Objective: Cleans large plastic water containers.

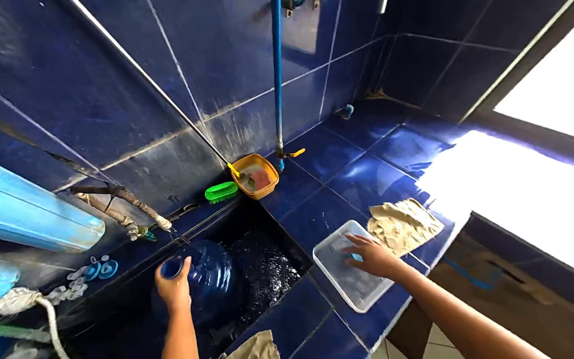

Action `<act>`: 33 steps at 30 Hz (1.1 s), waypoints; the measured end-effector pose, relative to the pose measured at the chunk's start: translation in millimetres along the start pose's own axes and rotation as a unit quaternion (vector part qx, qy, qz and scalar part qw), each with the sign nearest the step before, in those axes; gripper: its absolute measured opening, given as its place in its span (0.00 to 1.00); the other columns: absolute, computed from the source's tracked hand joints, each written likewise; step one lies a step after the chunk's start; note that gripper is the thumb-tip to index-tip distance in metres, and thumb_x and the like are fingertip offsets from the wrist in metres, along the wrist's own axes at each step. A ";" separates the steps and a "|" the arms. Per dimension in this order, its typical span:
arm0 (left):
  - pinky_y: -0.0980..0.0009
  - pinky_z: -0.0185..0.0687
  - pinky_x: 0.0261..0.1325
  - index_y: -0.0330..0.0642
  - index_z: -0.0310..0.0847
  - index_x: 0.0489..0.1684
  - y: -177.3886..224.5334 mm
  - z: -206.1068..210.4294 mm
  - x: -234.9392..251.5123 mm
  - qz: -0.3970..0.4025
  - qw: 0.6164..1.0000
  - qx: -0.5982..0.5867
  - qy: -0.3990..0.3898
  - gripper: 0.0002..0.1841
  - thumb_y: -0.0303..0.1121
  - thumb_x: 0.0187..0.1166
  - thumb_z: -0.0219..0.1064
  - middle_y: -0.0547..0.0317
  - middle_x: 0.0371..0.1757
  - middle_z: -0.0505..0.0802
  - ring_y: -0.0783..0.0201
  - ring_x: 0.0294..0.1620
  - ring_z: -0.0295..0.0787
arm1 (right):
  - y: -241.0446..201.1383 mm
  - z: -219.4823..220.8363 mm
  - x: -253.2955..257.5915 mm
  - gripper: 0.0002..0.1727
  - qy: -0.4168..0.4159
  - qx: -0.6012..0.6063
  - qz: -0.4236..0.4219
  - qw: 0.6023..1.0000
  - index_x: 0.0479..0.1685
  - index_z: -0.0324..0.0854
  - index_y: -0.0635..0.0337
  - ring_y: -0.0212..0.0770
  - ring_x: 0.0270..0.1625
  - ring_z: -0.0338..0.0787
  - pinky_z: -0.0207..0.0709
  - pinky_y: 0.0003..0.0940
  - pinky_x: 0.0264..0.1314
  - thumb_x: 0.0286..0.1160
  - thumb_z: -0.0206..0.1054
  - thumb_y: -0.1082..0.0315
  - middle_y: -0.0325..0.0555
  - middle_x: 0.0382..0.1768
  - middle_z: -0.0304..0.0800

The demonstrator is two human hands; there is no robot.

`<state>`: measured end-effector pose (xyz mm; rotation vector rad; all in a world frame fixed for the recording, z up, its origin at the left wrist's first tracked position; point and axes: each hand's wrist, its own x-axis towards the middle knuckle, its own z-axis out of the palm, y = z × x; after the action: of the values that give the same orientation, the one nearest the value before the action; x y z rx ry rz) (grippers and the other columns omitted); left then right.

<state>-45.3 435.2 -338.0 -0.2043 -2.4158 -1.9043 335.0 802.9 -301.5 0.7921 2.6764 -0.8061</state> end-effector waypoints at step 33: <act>0.27 0.53 0.82 0.51 0.72 0.84 47.3 -21.7 38.4 0.012 0.869 0.451 -0.204 0.26 0.47 0.91 0.51 0.51 0.86 0.75 0.44 0.89 0.62 | -378.0 85.2 274.1 0.17 -0.151 0.215 -0.198 0.944 0.65 0.86 0.56 0.43 0.44 0.91 0.84 0.48 0.48 0.87 0.62 0.60 0.51 0.52 0.94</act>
<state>-77.4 427.5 -282.4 -0.6018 -3.2329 -0.5677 -97.4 607.3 -305.0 0.1682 2.4337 -1.5072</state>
